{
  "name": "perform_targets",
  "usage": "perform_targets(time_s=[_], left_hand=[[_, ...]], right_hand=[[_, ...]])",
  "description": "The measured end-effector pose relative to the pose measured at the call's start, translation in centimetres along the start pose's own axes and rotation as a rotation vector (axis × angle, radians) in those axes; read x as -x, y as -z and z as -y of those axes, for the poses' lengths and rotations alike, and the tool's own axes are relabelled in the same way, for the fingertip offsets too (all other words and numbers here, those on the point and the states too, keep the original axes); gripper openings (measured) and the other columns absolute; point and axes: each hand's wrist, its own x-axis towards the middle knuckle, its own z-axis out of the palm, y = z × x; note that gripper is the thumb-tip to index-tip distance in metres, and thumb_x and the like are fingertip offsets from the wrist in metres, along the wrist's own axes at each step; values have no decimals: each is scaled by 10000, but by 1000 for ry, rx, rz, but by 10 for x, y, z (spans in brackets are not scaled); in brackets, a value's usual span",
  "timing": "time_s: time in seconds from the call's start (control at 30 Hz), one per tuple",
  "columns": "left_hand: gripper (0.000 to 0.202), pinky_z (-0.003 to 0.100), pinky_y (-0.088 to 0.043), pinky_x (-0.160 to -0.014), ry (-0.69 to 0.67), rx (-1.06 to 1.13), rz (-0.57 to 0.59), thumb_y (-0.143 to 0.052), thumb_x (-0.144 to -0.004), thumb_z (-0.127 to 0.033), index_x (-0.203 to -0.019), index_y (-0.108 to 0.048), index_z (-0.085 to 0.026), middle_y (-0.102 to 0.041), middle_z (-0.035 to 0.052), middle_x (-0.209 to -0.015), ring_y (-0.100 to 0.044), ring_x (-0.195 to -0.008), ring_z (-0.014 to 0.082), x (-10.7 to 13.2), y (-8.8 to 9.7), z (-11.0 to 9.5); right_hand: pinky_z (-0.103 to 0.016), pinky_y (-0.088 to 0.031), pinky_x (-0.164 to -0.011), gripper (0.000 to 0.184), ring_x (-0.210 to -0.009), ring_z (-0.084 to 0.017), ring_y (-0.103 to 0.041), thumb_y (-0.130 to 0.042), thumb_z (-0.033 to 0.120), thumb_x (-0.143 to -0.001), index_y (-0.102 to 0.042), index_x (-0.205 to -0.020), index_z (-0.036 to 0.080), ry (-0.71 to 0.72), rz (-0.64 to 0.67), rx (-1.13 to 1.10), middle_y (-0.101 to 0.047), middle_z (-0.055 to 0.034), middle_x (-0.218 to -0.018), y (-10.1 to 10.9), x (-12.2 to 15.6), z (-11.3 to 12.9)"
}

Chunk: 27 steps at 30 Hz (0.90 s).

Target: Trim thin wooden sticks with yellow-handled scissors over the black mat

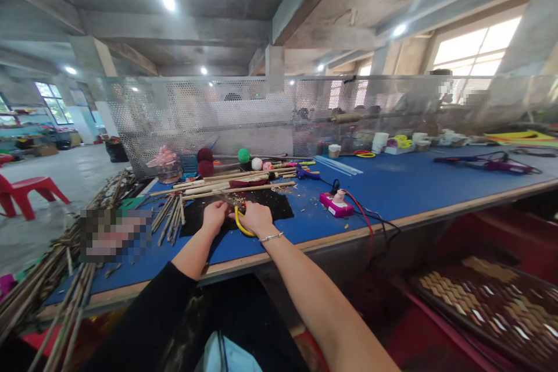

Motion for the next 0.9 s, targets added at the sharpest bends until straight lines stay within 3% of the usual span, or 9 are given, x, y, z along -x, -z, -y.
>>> perform_targets(time_s=[0.3,0.57,0.67,0.9], left_hand=[[169,205,-409,-493,44,76,-22,-531,-647,-232,-685,-649,-117,-623,45,-603,-544,-502,117,-7,-3,8],[183,257,-399,-672,-130,-374,-154,-544,-655,-286,-670,-687,-172,-654,69,-635,-589,-684,192,-8,7,5],[169,262,-383,-722,-142,-415,-166,-553,-650,-272,-675,-693,-180,-668,83,-695,-591,-752,208,-6,9,0],[142,267,-379,-690,-123,-457,-167,-564,-629,-257,-627,-686,-183,-660,85,-673,-590,-709,213,-4,10,-1]], right_hand=[[-298,-404,-689,631,-821,-242,-601,-330,713,-692,-571,-900,168,-13,-2,14,-635,-122,-864,-1,0,0],[-307,-411,-680,632,-810,-245,-604,-324,716,-689,-578,-884,171,-17,-14,20,-639,-124,-858,-2,0,0],[-299,-408,-695,626,-814,-239,-604,-343,710,-687,-581,-889,167,-22,-13,18,-640,-132,-862,-2,0,1],[-304,-417,-669,659,-783,-252,-609,-333,728,-674,-594,-862,153,1,-28,46,-643,-138,-823,-5,-2,2]])
